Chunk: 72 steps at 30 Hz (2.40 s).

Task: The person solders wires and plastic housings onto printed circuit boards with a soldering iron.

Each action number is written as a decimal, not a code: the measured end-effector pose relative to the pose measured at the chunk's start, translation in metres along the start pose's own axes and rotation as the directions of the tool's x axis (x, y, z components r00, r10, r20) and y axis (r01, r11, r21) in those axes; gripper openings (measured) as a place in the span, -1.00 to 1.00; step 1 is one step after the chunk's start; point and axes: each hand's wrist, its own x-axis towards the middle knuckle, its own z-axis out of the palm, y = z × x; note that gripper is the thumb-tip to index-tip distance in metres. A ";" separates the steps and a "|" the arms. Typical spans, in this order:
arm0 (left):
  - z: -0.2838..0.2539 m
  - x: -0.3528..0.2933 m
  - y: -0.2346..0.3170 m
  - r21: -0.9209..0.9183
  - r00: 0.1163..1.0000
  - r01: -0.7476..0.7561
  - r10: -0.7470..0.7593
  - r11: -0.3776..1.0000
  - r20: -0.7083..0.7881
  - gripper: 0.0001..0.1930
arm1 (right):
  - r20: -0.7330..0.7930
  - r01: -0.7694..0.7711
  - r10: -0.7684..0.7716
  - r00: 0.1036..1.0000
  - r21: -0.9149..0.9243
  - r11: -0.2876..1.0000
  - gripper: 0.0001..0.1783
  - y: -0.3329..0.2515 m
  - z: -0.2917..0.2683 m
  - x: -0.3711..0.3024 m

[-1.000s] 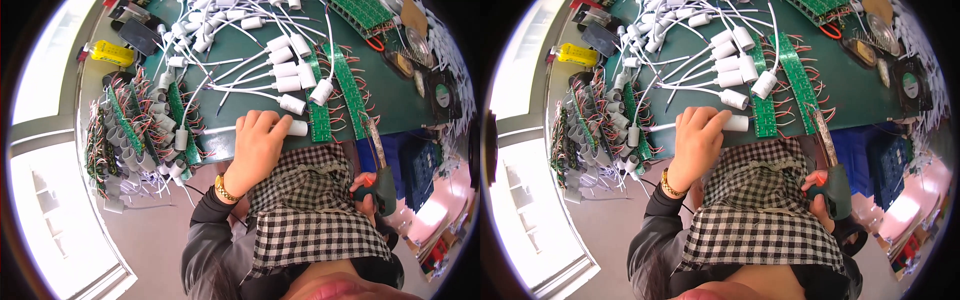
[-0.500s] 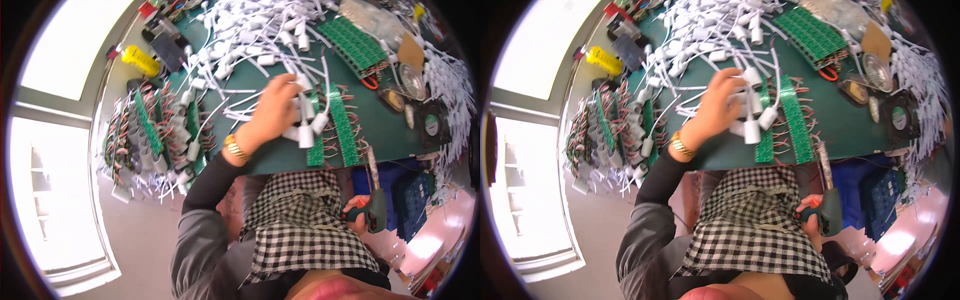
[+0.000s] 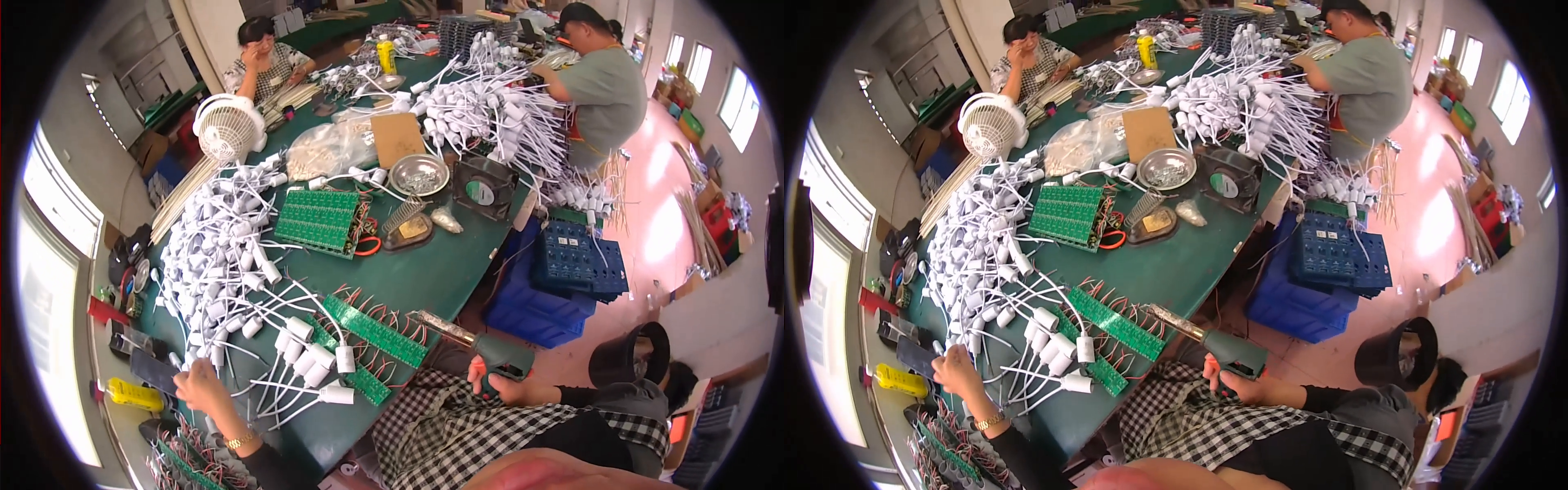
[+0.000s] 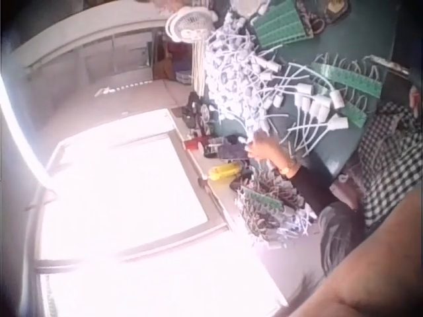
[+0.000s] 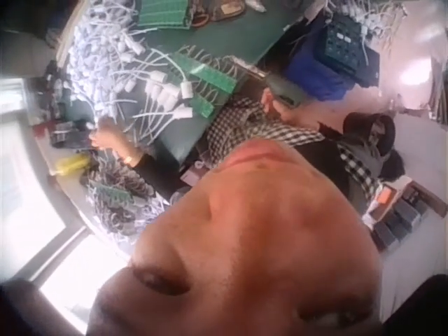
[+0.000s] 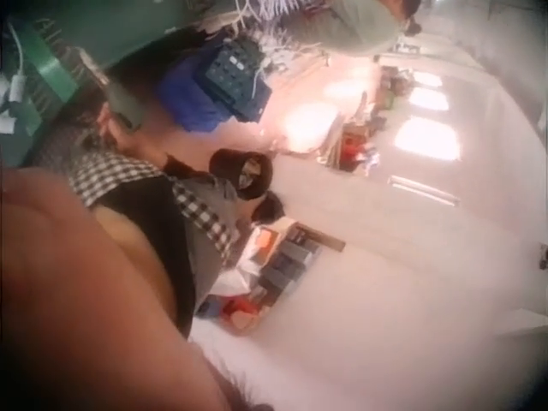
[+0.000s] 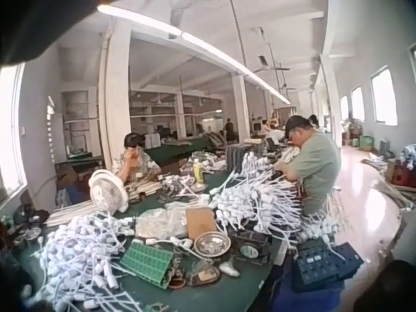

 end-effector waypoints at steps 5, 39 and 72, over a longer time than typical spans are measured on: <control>-0.001 0.025 -0.019 -0.409 0.993 -0.054 0.004 0.911 -0.122 -0.76 | 0.021 0.056 -0.056 0.998 -0.007 0.998 -0.59 0.012 -0.004 0.001; -0.130 -0.104 0.047 -0.419 0.668 0.742 0.519 -0.524 0.533 -0.63 | -0.048 0.082 -0.080 0.996 0.034 0.996 -0.67 0.012 0.023 0.017; -0.066 -0.176 0.049 -0.778 0.778 -0.448 0.621 0.440 -0.097 -0.81 | 0.082 0.051 -0.048 0.995 -0.036 0.998 -0.59 0.024 0.032 0.011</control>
